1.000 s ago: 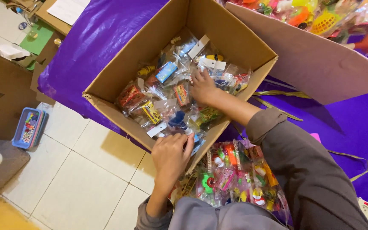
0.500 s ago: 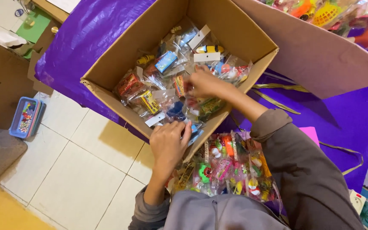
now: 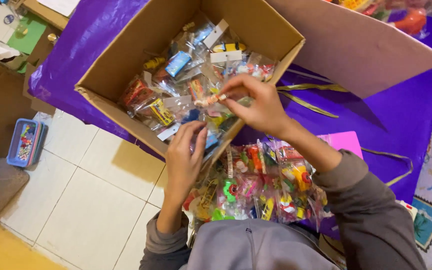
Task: Sealing small plastic bags of toys onto a cardboard display sheet using a hot glue gun.
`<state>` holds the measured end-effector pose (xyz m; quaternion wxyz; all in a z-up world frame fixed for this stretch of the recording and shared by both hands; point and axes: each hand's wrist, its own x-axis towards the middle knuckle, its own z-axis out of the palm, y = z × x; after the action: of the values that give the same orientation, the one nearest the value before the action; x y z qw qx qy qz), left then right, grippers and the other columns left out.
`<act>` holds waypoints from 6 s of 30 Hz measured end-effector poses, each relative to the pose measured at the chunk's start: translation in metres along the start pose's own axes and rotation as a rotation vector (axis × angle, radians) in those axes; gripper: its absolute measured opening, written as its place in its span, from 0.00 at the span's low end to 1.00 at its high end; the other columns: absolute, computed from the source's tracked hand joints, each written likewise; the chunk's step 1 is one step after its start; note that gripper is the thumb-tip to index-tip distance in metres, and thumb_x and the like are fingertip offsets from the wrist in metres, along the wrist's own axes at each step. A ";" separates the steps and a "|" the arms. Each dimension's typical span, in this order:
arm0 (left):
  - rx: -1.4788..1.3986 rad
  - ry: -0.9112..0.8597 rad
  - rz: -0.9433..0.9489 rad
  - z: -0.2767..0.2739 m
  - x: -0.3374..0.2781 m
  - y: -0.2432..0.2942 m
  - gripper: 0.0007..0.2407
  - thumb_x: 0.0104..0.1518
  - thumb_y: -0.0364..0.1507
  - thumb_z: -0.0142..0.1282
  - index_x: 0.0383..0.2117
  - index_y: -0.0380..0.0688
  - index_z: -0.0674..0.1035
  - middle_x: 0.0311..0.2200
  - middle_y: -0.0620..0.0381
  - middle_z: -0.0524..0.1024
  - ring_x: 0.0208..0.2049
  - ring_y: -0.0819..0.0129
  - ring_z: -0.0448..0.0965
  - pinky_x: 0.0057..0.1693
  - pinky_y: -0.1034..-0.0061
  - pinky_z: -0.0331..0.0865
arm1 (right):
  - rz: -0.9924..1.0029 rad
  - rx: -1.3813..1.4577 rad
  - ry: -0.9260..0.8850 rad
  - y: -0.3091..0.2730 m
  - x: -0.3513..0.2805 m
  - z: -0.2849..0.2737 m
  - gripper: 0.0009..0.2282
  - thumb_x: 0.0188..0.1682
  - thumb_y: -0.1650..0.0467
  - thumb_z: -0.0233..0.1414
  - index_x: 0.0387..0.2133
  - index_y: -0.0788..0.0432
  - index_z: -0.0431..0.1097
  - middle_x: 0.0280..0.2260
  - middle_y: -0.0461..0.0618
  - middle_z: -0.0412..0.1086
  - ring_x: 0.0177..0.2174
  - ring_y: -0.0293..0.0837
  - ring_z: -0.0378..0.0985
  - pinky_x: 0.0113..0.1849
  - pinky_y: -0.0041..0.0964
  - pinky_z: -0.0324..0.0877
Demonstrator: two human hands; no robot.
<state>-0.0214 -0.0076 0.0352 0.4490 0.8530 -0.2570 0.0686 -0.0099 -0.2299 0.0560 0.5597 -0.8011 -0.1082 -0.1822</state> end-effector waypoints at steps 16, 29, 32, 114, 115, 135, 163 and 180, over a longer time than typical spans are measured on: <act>-0.898 -0.548 -0.252 0.110 -0.018 0.054 0.23 0.70 0.43 0.35 0.64 0.45 0.71 0.53 0.43 0.79 0.55 0.58 0.78 0.59 0.57 0.71 | -0.150 -0.406 0.184 -0.002 -0.175 -0.068 0.13 0.47 0.67 0.61 0.46 0.53 0.77 0.58 0.56 0.67 0.59 0.62 0.64 0.60 0.60 0.57; -0.608 -0.706 0.137 0.142 -0.041 0.070 0.18 0.68 0.30 0.49 0.64 0.50 0.72 0.49 0.48 0.69 0.51 0.58 0.70 0.60 0.62 0.65 | 0.466 0.197 0.467 0.026 -0.259 -0.076 0.08 0.53 0.73 0.57 0.43 0.61 0.73 0.33 0.48 0.72 0.36 0.35 0.73 0.38 0.30 0.70; -0.620 -0.761 0.100 0.136 -0.043 0.075 0.18 0.69 0.31 0.48 0.64 0.47 0.72 0.46 0.45 0.69 0.49 0.55 0.71 0.56 0.60 0.68 | 0.488 0.227 0.509 0.023 -0.259 -0.072 0.06 0.50 0.74 0.61 0.37 0.61 0.75 0.30 0.48 0.74 0.32 0.33 0.73 0.34 0.26 0.71; -0.431 -0.447 0.311 0.164 -0.179 0.061 0.04 0.63 0.27 0.58 0.40 0.45 0.80 0.29 0.55 0.82 0.36 0.54 0.84 0.58 0.61 0.67 | 0.559 -0.773 0.443 -0.039 -0.450 -0.094 0.18 0.47 0.73 0.62 0.53 0.56 0.73 0.44 0.51 0.74 0.44 0.53 0.78 0.45 0.43 0.73; -0.436 -0.459 0.314 0.165 -0.179 0.063 0.04 0.63 0.27 0.58 0.40 0.45 0.80 0.29 0.55 0.82 0.36 0.54 0.84 0.58 0.61 0.67 | 0.570 -0.777 0.451 -0.026 -0.464 -0.097 0.18 0.47 0.73 0.62 0.53 0.56 0.73 0.44 0.51 0.74 0.44 0.53 0.78 0.45 0.43 0.73; -0.006 -0.759 0.468 0.165 -0.137 0.112 0.10 0.65 0.34 0.53 0.46 0.46 0.80 0.22 0.50 0.80 0.31 0.47 0.82 0.43 0.55 0.70 | 0.549 -0.602 0.804 0.039 -0.520 -0.103 0.26 0.31 0.77 0.65 0.48 0.63 0.71 0.41 0.56 0.71 0.42 0.58 0.77 0.44 0.45 0.74; 0.456 -1.051 0.871 0.389 -0.086 0.082 0.13 0.55 0.34 0.52 0.42 0.47 0.83 0.36 0.45 0.82 0.37 0.44 0.85 0.51 0.58 0.59 | 0.659 -0.504 0.661 0.038 -0.475 -0.129 0.10 0.44 0.68 0.68 0.33 0.57 0.75 0.23 0.58 0.74 0.23 0.51 0.76 0.28 0.39 0.69; 0.510 -1.024 0.885 0.389 -0.100 0.078 0.11 0.55 0.33 0.54 0.39 0.45 0.85 0.35 0.48 0.84 0.37 0.45 0.85 0.48 0.58 0.56 | 0.640 -0.656 0.550 0.049 -0.474 -0.131 0.13 0.44 0.65 0.68 0.36 0.55 0.73 0.28 0.58 0.76 0.31 0.59 0.81 0.33 0.44 0.73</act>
<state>-0.1904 -0.3175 -0.1708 -0.0107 0.6724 -0.7324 -0.1066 -0.4457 -0.3548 -0.1417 0.3152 -0.8496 0.3548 -0.2299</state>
